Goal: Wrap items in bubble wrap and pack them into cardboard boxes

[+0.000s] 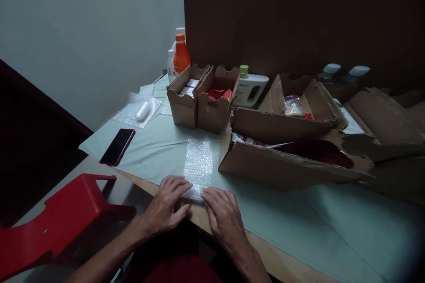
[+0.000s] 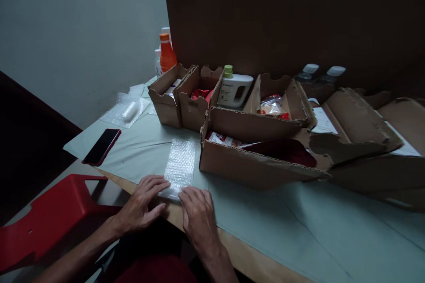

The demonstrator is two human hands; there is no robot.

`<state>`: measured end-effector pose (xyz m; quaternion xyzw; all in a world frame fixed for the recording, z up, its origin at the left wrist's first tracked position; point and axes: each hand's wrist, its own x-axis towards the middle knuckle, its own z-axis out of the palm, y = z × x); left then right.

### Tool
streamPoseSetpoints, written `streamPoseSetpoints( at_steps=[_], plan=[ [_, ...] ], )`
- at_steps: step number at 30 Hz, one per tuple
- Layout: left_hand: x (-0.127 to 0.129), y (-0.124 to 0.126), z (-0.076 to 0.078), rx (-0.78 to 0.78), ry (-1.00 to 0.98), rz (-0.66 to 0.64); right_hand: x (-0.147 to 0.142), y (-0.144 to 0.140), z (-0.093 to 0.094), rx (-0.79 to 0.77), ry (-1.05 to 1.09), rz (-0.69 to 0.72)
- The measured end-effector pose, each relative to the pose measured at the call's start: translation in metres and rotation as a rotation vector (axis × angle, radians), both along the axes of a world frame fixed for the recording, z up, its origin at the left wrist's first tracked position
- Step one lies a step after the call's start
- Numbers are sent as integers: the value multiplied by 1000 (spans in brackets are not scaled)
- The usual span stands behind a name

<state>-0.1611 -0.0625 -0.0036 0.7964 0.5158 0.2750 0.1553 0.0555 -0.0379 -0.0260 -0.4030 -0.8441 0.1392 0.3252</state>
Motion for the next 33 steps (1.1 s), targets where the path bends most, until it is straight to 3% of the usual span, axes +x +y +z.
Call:
streamPoseSetpoints(
  at_steps=[8, 14, 20, 23, 26, 29, 33],
  plan=[
    [1, 3, -9, -69, -99, 41, -2, 8, 8, -83, 19, -27],
    [2, 15, -20, -122, -105, 219, 0, 8, 5, 81, 84, -159],
    [6, 29, -27, -38, -44, 277, 1, 12, 0, 93, -135, -41],
    [5, 28, -24, 33, -35, 270, -2, 20, -5, 84, -189, -24],
    [2, 20, -21, 97, -38, 176, -4, 22, -5, 95, -165, -31],
    [-2, 10, -19, 69, -60, 92, -3, 17, 2, 62, -96, -13],
    [-4, 6, -16, -10, -144, 119, -2, 13, 11, -53, -15, 3]
  ],
)
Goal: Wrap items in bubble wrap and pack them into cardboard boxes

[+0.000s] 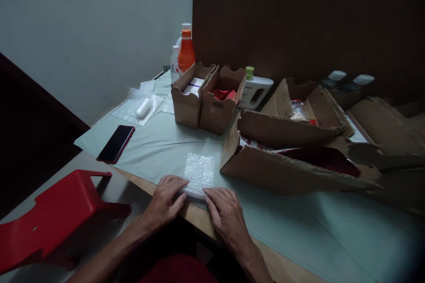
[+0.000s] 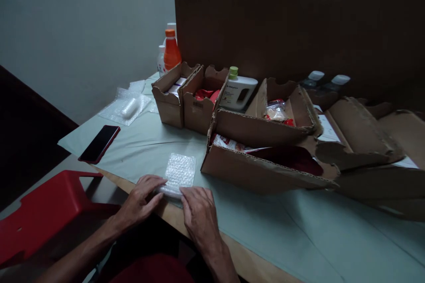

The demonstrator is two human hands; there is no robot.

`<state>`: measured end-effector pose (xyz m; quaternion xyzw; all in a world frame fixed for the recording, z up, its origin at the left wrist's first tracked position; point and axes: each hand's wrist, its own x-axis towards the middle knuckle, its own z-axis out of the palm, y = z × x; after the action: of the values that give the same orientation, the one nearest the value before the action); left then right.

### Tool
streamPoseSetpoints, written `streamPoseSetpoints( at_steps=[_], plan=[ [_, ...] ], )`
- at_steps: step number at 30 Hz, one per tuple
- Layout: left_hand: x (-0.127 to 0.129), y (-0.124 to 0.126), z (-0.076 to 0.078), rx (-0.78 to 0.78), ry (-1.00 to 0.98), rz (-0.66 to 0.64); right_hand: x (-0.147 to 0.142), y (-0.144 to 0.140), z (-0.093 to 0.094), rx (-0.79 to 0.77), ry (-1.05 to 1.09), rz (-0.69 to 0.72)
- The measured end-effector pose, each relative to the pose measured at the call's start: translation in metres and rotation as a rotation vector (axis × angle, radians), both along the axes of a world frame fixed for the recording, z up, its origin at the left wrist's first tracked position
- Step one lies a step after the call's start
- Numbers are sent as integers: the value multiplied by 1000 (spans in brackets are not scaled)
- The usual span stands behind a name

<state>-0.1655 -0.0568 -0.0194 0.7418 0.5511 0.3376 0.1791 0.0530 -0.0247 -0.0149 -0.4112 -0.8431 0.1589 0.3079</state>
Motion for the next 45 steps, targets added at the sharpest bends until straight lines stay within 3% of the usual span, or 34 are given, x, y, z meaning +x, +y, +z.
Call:
streamPoseSetpoints(
  at_steps=[6, 12, 18, 22, 27, 29, 31, 34, 40, 45],
  plan=[
    [4, 21, -4, -1, 96, 152, 1, 6, -6, 163, -55, -174],
    [5, 30, -13, 41, 159, 203, -4, 1, 0, 169, -186, -135],
    [7, 32, -11, 43, 117, 232, -14, 9, -1, 180, -279, -64],
    [13, 28, -3, 12, -179, 319, -15, 17, -4, 132, -188, -36],
    [26, 8, 9, -290, -900, 478, -9, 15, 0, 7, 7, -125],
    [34, 0, 13, -465, -1207, 457, -6, 10, 3, -72, 45, -151],
    [42, -4, 17, -608, -1412, 351, -4, 4, 6, -150, 78, -150],
    [52, -3, 20, -709, -1517, 187, -3, -5, 9, -245, 108, -108],
    [60, 3, 22, -669, -1604, 252, 8, -13, 10, -310, 232, -227],
    [65, 0, 25, -677, -1600, 232, 16, -19, 7, -613, 499, -204]
  ],
)
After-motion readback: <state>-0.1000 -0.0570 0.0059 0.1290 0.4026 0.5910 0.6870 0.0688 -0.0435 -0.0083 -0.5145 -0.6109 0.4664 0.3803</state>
